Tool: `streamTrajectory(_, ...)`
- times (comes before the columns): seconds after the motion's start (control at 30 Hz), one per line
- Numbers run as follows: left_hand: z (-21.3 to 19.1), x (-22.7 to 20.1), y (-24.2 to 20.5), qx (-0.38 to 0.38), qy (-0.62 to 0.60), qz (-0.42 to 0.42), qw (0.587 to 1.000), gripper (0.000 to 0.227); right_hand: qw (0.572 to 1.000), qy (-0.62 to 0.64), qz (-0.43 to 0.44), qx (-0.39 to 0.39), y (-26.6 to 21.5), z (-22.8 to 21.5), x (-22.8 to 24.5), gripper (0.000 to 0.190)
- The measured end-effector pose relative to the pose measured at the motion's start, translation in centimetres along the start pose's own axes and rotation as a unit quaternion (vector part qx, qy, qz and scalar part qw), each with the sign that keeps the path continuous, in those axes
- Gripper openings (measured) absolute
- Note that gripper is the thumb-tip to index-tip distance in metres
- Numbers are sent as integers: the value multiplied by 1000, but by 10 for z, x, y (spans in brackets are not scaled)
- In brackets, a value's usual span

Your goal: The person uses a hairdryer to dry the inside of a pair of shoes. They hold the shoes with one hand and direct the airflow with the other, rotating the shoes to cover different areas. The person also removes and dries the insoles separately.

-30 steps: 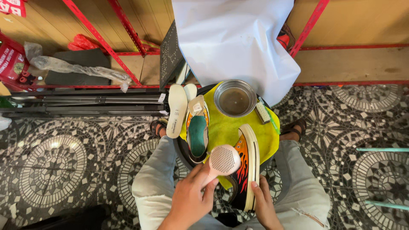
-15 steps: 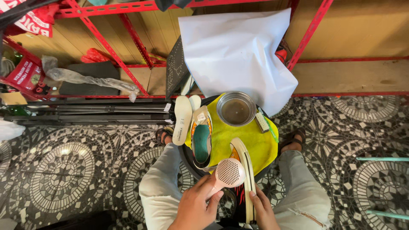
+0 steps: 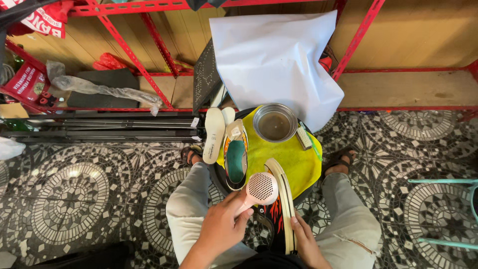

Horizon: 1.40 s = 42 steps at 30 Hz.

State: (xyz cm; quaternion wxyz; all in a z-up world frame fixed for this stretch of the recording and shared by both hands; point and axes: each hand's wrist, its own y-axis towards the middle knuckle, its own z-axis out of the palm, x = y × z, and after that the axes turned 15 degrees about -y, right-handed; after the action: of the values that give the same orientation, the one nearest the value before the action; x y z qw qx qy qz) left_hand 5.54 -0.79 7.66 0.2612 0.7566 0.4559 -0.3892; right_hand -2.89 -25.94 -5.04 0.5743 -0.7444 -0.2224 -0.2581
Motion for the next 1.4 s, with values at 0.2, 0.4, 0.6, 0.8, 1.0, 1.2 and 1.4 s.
streamTrajectory(0.2, -14, -24, -10, 127, -27, 6, 992, 56, 995, 75, 33, -53, 19, 4, -7, 80)
streamTrajectory(0.4, -7, -8, -16, 81, -52, 6, 995, 50, 997, 62, -34, -42, 20, -1, 2, 63)
streamTrajectory(0.6, -9, 0, -4, -24, -24, -18, 999, 59, 989, 67, -127, -39, 52, 6, -31, 52)
streamTrajectory(0.8, -13, -7, -8, 99, -14, 18, 995, 58, 989, 124, -78, -8, 38, 6, 3, 56)
streamTrajectory(1.0, -9, 0, -5, 43, -26, 0, 999, 54, 983, 173, -58, 1, 37, 4, 9, 58)
streamTrajectory(1.2, -10, 1, -1, 5, -36, 5, 999, 56, 976, 206, -67, 21, 47, 5, 2, 56)
streamTrajectory(1.4, -6, -12, -13, 87, -50, 7, 995, 59, 978, 201, -57, 23, 64, -1, 2, 56)
